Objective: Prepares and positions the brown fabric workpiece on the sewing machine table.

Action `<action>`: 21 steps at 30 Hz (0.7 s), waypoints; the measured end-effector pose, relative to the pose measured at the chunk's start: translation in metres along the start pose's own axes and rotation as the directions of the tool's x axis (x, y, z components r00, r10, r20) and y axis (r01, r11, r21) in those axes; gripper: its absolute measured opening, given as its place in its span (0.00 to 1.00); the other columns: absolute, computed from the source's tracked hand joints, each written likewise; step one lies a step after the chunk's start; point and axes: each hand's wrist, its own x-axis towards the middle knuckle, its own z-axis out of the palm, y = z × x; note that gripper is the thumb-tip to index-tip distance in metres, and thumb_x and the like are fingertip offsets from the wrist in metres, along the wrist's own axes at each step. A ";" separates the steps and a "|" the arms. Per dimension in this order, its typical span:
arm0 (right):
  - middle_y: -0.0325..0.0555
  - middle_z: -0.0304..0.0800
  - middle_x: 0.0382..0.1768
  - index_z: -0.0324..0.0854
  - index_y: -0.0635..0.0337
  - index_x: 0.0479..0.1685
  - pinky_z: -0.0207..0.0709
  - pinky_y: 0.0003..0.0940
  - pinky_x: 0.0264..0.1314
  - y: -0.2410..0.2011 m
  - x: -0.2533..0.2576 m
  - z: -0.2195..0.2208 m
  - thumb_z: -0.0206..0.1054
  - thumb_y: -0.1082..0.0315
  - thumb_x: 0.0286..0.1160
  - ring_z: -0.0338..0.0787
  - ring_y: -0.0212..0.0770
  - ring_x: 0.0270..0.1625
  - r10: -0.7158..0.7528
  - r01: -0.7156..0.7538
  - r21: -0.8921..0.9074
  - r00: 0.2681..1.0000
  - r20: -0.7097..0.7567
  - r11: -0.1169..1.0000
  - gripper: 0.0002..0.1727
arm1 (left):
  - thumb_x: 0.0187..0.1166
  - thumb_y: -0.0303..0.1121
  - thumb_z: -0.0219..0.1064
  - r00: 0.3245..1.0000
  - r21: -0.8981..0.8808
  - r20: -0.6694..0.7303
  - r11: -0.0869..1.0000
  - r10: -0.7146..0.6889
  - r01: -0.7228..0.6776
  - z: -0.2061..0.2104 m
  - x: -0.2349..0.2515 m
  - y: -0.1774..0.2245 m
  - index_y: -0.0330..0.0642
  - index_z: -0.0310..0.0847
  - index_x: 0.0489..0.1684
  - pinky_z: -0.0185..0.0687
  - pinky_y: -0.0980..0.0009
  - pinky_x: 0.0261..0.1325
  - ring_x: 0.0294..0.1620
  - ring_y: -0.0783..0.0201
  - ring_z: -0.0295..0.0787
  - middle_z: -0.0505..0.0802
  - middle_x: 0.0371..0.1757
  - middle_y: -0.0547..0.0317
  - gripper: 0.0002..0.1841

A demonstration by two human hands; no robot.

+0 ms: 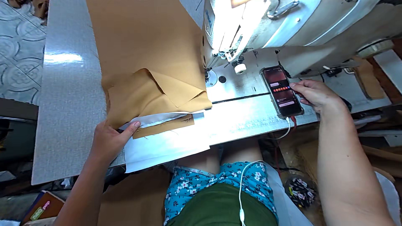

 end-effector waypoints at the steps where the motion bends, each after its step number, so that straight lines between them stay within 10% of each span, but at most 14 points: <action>1: 0.58 0.79 0.58 0.77 0.67 0.60 0.70 0.49 0.56 -0.002 -0.001 0.002 0.64 0.55 0.87 0.76 0.45 0.53 0.000 0.000 -0.008 1.000 -0.007 1.000 0.21 | 0.71 0.39 0.75 1.000 0.000 0.000 1.000 -0.004 0.004 0.000 0.000 0.000 0.32 0.82 0.54 0.81 0.84 0.52 0.44 0.89 0.84 0.90 0.44 0.61 0.21; 7: 0.56 0.79 0.57 0.77 0.67 0.64 0.71 0.49 0.58 -0.001 -0.006 0.004 0.60 0.47 0.89 0.76 0.43 0.52 -0.019 0.019 -0.013 0.998 -0.058 1.000 0.27 | 0.70 0.39 0.75 1.000 0.005 -0.001 1.000 -0.007 0.007 0.000 0.000 0.001 0.33 0.82 0.53 0.81 0.84 0.51 0.43 0.89 0.84 0.90 0.42 0.63 0.20; 11: 0.76 0.86 0.56 0.79 0.73 0.65 0.70 0.74 0.62 -0.019 -0.062 0.012 0.59 0.51 0.88 0.85 0.72 0.59 -0.291 0.243 -0.201 0.922 -0.255 0.949 0.28 | 0.70 0.39 0.75 0.999 0.008 0.042 1.000 -0.021 0.020 -0.007 0.002 0.005 0.34 0.83 0.52 0.82 0.83 0.50 0.42 0.88 0.85 0.91 0.42 0.63 0.20; 15: 0.58 0.90 0.43 0.86 0.68 0.53 0.85 0.52 0.43 -0.059 -0.154 0.084 0.64 0.65 0.84 0.90 0.52 0.40 -0.619 0.608 -0.181 0.786 -0.004 0.773 0.14 | 0.66 0.41 0.76 0.994 0.005 0.103 1.000 -0.029 0.029 -0.014 0.005 0.011 0.35 0.82 0.49 0.84 0.78 0.49 0.40 0.86 0.85 0.90 0.39 0.66 0.21; 21: 0.56 0.87 0.45 0.90 0.63 0.58 0.78 0.53 0.56 -0.111 -0.154 0.187 0.76 0.50 0.73 0.85 0.56 0.53 -0.762 0.781 0.004 0.609 0.221 0.625 0.26 | 0.70 0.32 0.77 0.988 0.023 0.138 0.998 -0.061 0.058 -0.020 0.008 0.014 0.32 0.82 0.52 0.85 0.72 0.51 0.41 0.79 0.87 0.91 0.41 0.59 0.17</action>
